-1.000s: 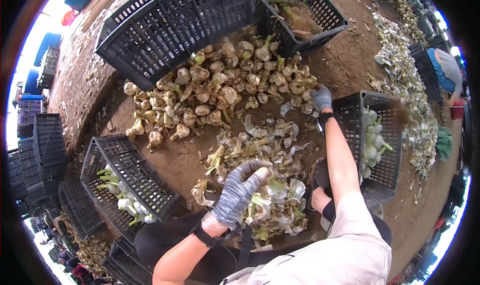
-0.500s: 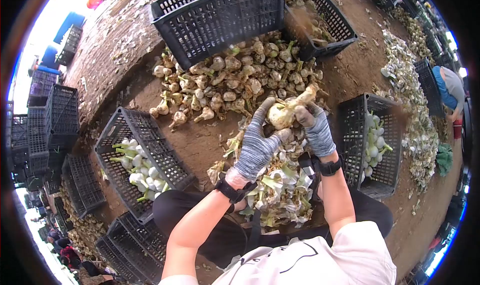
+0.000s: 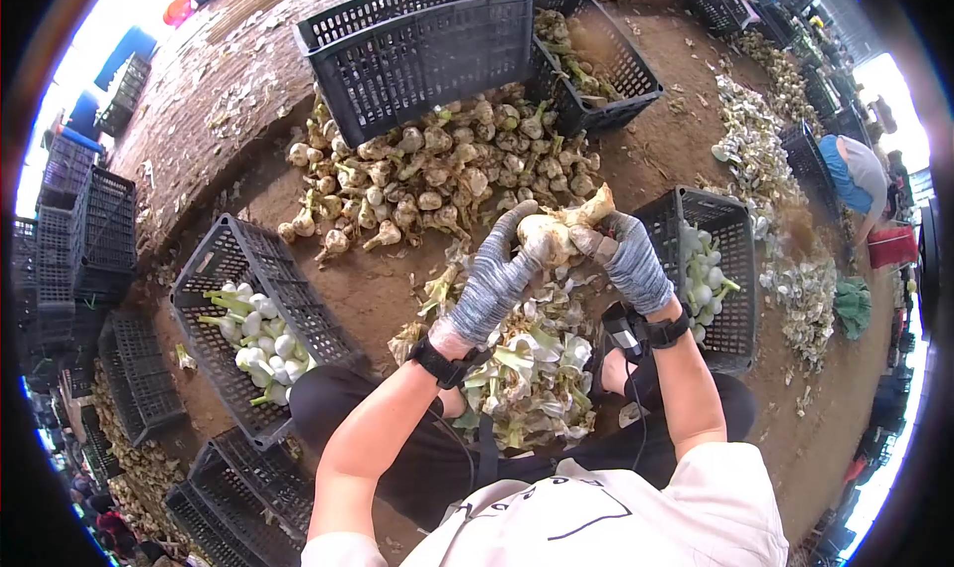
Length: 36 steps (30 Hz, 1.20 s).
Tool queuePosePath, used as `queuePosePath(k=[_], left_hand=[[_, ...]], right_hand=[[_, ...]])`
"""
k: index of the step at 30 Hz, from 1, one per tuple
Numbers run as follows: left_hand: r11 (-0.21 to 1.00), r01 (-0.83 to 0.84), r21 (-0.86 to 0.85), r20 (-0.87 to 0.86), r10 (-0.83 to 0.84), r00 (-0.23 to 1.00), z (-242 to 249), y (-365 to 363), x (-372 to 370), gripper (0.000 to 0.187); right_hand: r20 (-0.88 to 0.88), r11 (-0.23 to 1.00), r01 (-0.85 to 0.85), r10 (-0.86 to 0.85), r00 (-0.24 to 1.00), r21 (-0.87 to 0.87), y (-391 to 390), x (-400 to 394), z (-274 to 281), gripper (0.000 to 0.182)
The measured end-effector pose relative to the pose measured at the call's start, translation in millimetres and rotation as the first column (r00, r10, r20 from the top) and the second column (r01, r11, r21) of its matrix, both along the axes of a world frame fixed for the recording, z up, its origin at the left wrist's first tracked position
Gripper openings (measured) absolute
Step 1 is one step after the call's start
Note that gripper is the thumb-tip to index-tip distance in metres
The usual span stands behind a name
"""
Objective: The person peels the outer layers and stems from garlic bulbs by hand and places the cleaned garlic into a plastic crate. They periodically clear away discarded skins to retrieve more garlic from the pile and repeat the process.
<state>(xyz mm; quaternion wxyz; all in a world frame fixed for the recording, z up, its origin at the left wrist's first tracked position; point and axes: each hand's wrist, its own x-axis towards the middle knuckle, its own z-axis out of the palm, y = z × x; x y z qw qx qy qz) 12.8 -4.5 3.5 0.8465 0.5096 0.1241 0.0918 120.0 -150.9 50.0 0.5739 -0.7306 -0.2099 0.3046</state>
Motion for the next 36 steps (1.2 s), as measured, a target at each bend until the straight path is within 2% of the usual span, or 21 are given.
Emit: queuePosePath(k=[3,5,7,8,9,10,11,13,14,15,16,17,18,20,21,23,24,26,30,34,36], left_hand=[[0.996,0.026,-0.082,-0.078,-0.032,0.996,2,0,0,0.054],[0.990,0.023,-0.137,-0.184,-0.048,0.982,2,1,2,0.053],[0.964,0.021,-0.264,-0.400,-0.129,0.908,19,7,2,0.055],[0.868,0.126,-0.481,-0.411,-0.350,0.842,14,19,4,0.054],[0.838,0.131,-0.530,-0.421,-0.394,0.817,1,18,11,0.053],[0.805,0.133,-0.578,-0.428,-0.438,0.790,-10,16,15,0.053],[0.804,0.134,-0.580,-0.428,-0.440,0.790,-20,19,13,0.053],[0.454,0.568,-0.686,-0.028,-0.797,0.603,-19,28,7,0.059],[0.452,0.573,-0.684,-0.026,-0.800,0.600,-17,23,7,0.059],[0.795,0.407,-0.451,-0.257,-0.552,0.793,0,13,3,0.060],[0.979,0.158,-0.125,-0.376,-0.194,0.906,10,4,2,0.061],[0.971,-0.157,0.182,-0.086,0.175,0.981,-18,-5,8,0.048],[0.922,-0.291,0.256,0.098,0.274,0.957,-4,-8,6,0.030],[0.595,-0.331,0.732,0.349,0.089,0.933,17,-1,0,0.027],[0.593,-0.325,0.737,0.346,0.082,0.935,23,-2,0,0.027],[0.625,0.036,0.780,-0.041,-0.007,0.999,28,-8,-3,0.030],[0.626,0.043,0.778,-0.048,-0.010,0.999,24,-8,-3,0.030],[0.845,0.082,0.529,-0.001,-0.096,0.995,11,-6,0,0.030],[0.963,0.200,0.183,-0.006,-0.202,0.979,15,-3,-2,0.028],[0.925,0.364,0.107,0.066,-0.372,0.926,25,5,-7,0.028],[0.906,0.422,0.047,0.122,-0.424,0.897,22,9,-4,0.027]], right_hand=[[-0.071,1.000,-0.026,0.026,0.997,-0.004,-5,-7,-3,0.031],[0.256,0.997,-0.070,0.065,0.965,0.013,-9,-11,-19,0.029],[0.365,0.996,-0.082,0.091,0.927,-0.041,-9,-25,-7,0.029],[0.470,0.992,-0.092,0.124,0.874,-0.092,-9,-32,-3,0.030],[0.510,0.981,-0.113,0.178,0.842,-0.156,-15,-36,-2,0.030],[0.507,0.981,-0.112,0.178,0.843,-0.158,-18,-39,-1,0.030],[0.316,0.990,-0.107,0.131,0.940,-0.091,-22,-40,0,0.030],[0.029,0.997,-0.075,0.075,0.997,0.003,-28,-40,6,0.028],[0.032,0.998,-0.071,0.070,0.997,0.003,-32,-41,6,0.028],[-0.041,0.996,-0.025,0.029,0.999,0.090,-37,-42,4,0.028],[-0.117,0.984,0.023,-0.003,0.993,0.175,-41,-41,1,0.027],[-0.090,0.986,0.080,-0.068,0.994,0.144,-46,-37,-13,0.027],[-0.087,0.986,0.076,-0.064,0.994,0.149,-45,-35,-17,0.027],[-0.086,0.975,0.188,-0.178,0.980,0.121,-43,-34,-24,0.026],[-0.003,0.979,0.165,-0.166,0.986,0.117,-40,-36,-27,0.027],[0.077,0.985,0.159,-0.164,0.983,0.070,-33,-43,-24,0.027],[0.165,0.989,0.147,-0.148,0.975,0.020,-29,-45,-19,0.027],[0.221,0.990,0.141,-0.134,0.966,-0.016,-30,-43,-19,0.027],[-0.125,0.944,0.318,-0.307,0.944,0.083,-33,-29,-18,0.025],[-0.227,0.923,0.341,-0.298,0.927,0.178,-32,-22,-19,0.022],[-0.267,0.960,0.190,-0.132,0.955,0.204,-31,-19,-36,0.024]])
